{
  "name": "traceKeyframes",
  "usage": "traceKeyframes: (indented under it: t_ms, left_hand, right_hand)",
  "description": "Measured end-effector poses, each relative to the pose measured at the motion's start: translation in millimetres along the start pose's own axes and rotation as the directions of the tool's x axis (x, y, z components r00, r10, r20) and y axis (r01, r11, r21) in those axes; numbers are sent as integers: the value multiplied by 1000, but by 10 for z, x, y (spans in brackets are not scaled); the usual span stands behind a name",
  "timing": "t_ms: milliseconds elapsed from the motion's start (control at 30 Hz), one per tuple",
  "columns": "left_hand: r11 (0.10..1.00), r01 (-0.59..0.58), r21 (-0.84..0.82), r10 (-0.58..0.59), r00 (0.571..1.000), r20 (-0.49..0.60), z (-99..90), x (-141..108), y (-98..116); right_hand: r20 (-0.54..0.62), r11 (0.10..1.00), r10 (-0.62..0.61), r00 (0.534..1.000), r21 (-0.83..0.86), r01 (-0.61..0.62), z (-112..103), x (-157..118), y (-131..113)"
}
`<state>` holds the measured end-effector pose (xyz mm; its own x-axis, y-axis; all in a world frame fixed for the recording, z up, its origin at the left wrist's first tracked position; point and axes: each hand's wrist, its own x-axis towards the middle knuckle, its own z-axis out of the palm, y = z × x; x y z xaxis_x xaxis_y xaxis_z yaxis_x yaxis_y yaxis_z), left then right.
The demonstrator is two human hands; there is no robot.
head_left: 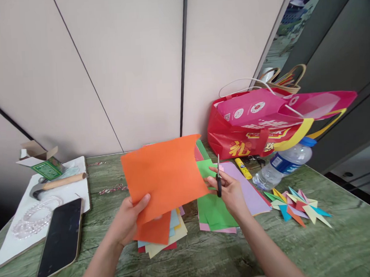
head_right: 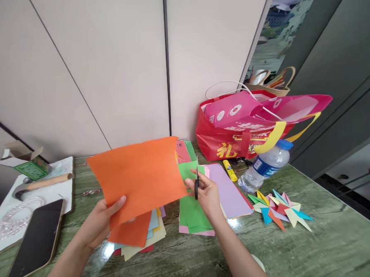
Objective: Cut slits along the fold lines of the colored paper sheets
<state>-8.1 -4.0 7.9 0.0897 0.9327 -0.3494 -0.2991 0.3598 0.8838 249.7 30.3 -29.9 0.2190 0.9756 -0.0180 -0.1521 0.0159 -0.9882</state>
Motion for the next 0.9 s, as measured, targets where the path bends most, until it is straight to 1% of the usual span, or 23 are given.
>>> traceKeyframes:
  t_ms: [100,167,200,233,267,333,400,467,500,533,567,733,900]
  left_hand:
    - [999,-36,-31,33,996,-79,-26,13,23]
    - [998,-52,-44,47,992,-115,-29,26,34]
    - [997,-63,-47,56,990,-132,-27,32,38]
    - [996,-75,-47,68,987,-148,-23,36,43]
    - [995,-89,-43,81,983,-164,-18,37,47]
    - [993,-112,-34,104,977,-184,-8,33,56]
    - [991,-128,-30,119,973,-199,1,22,64]
    - [989,-146,-34,136,968,-213,9,9,70]
    - [987,-153,-37,142,966,-218,14,3,72]
    - [986,-161,-40,148,964,-222,18,-2,74]
    - [986,-163,-42,149,964,-221,24,-7,76]
    - [986,-151,-69,133,968,-211,42,-24,95]
    - [983,-158,-88,136,967,-217,48,-32,114]
  right_hand:
    - [28,998,-47,999,-48,48,89,-114,-50]
    - [42,999,-42,998,-31,43,193,-233,-62]
    - [76,1000,-18,997,15,17,252,-303,-61]
    - [142,998,16,990,53,-23,312,-375,-56]
    - [225,994,56,973,79,-76,369,-448,-47]
    - [371,976,147,917,98,-196,469,-581,-23]
    - [487,955,228,843,57,-291,538,-682,3]
    - [564,931,300,769,3,-365,574,-741,29]
    - [588,919,326,740,-15,-393,581,-754,40]
    - [599,910,346,722,-28,-413,583,-759,48]
    - [601,904,360,714,-35,-426,581,-757,54]
    - [581,902,372,724,-44,-429,562,-737,40]
    - [601,885,380,703,-14,-466,564,-766,12]
